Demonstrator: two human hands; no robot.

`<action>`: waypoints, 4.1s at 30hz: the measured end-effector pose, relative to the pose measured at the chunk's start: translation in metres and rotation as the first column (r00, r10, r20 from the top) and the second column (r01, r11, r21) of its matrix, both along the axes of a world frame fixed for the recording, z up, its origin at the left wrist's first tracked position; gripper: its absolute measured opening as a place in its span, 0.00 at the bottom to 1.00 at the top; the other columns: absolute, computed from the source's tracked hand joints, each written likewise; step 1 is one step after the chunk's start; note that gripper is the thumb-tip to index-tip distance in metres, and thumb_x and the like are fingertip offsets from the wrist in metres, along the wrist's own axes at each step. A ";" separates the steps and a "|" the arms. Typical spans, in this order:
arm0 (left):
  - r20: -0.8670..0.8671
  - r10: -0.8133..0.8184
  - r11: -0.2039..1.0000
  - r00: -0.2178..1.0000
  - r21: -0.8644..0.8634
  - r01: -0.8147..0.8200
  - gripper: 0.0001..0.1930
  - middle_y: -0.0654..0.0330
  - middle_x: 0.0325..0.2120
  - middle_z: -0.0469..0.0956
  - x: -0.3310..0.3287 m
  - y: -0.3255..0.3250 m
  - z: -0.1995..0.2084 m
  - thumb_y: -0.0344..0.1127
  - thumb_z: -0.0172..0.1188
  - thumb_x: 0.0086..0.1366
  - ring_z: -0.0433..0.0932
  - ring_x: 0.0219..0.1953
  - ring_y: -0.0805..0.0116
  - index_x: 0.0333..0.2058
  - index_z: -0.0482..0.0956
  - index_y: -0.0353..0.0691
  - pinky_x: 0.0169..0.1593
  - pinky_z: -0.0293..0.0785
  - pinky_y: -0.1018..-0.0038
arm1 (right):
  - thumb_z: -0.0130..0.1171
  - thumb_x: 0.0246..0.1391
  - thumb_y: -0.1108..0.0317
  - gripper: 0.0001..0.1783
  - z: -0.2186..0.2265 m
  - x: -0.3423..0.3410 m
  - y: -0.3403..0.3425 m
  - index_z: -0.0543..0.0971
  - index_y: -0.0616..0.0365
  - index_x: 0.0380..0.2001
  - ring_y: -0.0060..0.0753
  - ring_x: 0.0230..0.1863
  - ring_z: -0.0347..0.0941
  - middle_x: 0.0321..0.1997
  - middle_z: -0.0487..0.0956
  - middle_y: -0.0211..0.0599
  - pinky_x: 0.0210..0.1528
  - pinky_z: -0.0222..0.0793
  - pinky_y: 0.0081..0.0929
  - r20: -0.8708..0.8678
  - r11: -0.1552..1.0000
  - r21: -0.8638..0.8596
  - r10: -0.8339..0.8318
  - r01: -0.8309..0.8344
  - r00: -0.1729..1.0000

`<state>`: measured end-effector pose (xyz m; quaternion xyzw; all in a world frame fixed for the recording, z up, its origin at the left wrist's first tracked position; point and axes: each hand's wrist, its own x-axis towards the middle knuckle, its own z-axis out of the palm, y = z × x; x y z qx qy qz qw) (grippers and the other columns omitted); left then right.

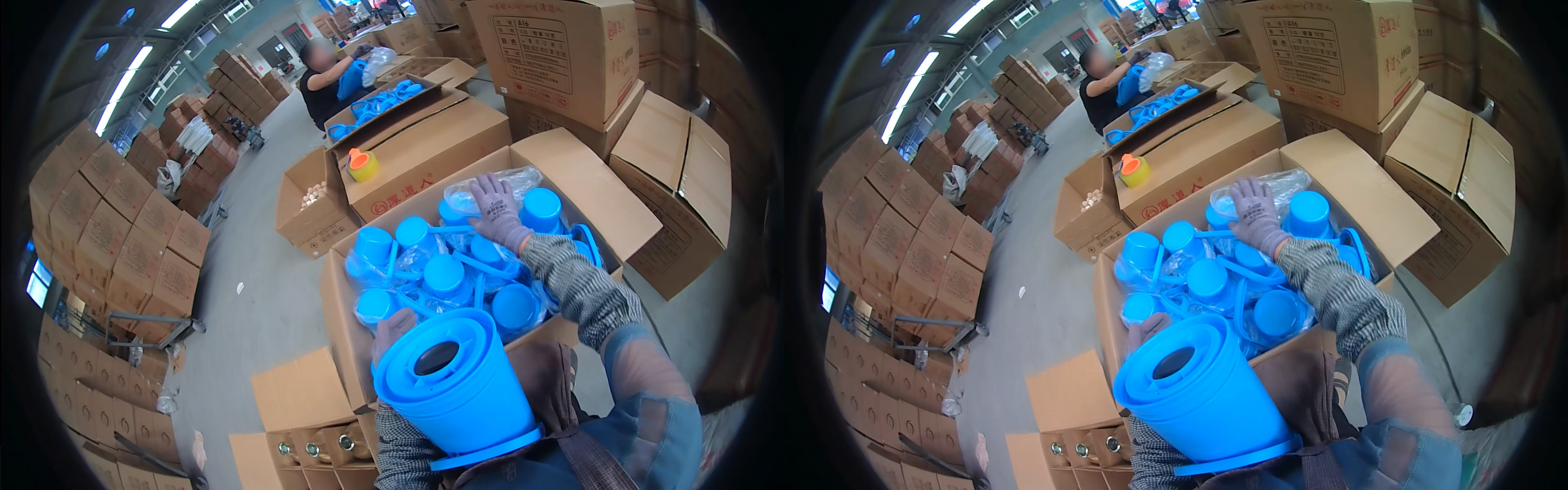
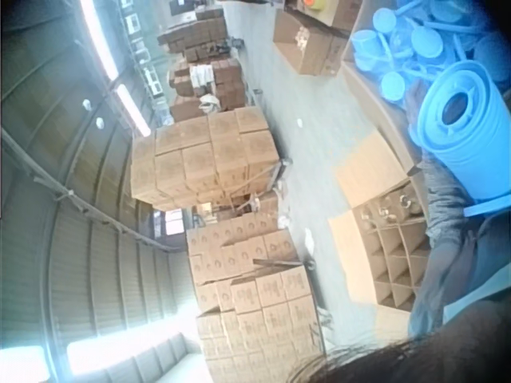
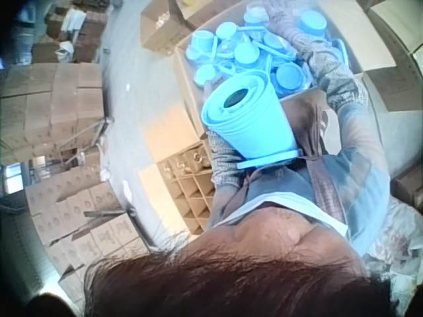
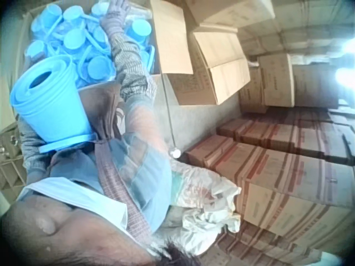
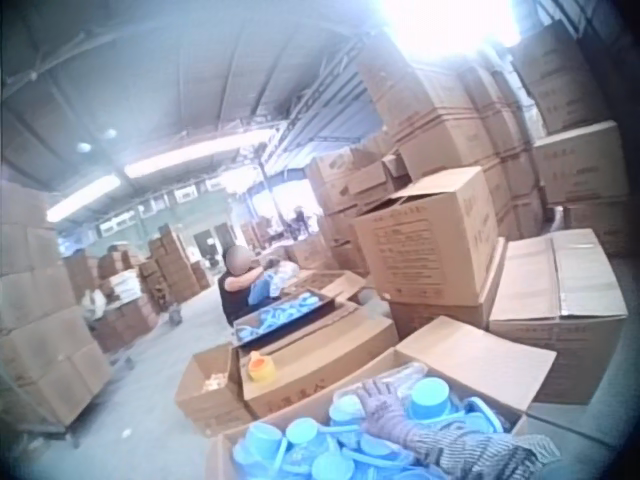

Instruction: The person assembles vacuum flasks by inserting a glass liner into a blue plastic outer shell, placing a plastic bag around the shell, and then placing the assembly into a cardboard box compartment.

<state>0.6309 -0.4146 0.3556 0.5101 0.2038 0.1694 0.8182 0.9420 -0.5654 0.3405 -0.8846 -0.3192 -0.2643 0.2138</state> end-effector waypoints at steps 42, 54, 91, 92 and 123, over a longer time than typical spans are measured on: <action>0.200 0.030 0.887 0.979 0.447 -0.118 0.12 0.59 0.36 0.83 -0.008 0.015 0.027 0.30 0.61 0.65 0.79 0.33 0.73 0.45 0.82 0.31 0.35 0.76 0.78 | 0.66 0.53 0.67 0.15 0.011 -0.173 -0.056 0.80 0.61 0.42 0.42 0.38 0.80 0.37 0.83 0.40 0.41 0.75 0.33 -0.458 0.649 0.753 0.631 -0.104 0.626; -0.083 -0.379 0.672 0.922 0.660 0.336 0.07 0.61 0.30 0.80 -0.180 -0.069 0.027 0.28 0.64 0.61 0.77 0.32 0.74 0.38 0.83 0.35 0.37 0.73 0.76 | 0.61 0.50 0.64 0.24 0.061 -0.306 -0.201 0.79 0.58 0.52 0.48 0.43 0.78 0.46 0.81 0.45 0.47 0.73 0.41 -0.275 0.502 0.498 0.865 -0.707 0.420; -0.224 -0.181 0.836 0.958 0.478 0.270 0.18 0.54 0.56 0.74 -0.073 -0.052 0.054 0.35 0.60 0.67 0.73 0.53 0.67 0.51 0.77 0.31 0.57 0.69 0.69 | 0.69 0.52 0.67 0.20 0.108 -0.234 -0.204 0.81 0.60 0.48 0.38 0.28 0.81 0.29 0.83 0.41 0.32 0.74 0.29 0.018 0.495 0.519 0.809 -0.697 0.588; -0.176 -0.176 0.856 0.969 0.459 0.239 0.17 0.54 0.56 0.74 -0.072 -0.049 0.054 0.35 0.60 0.67 0.73 0.54 0.67 0.51 0.78 0.31 0.58 0.69 0.70 | 0.69 0.52 0.67 0.20 0.111 -0.228 -0.201 0.81 0.60 0.48 0.38 0.28 0.81 0.30 0.83 0.41 0.31 0.74 0.28 0.029 0.523 0.555 0.765 -0.647 0.644; -0.095 -0.242 0.917 0.966 0.303 0.260 0.22 0.58 0.47 0.79 0.309 -0.045 -0.053 0.50 0.56 0.68 0.77 0.45 0.69 0.51 0.78 0.37 0.47 0.74 0.74 | 0.63 0.58 0.60 0.17 0.092 0.104 -0.066 0.82 0.61 0.44 0.27 0.34 0.82 0.33 0.84 0.41 0.36 0.76 0.24 -0.143 0.796 0.508 0.455 -0.329 0.879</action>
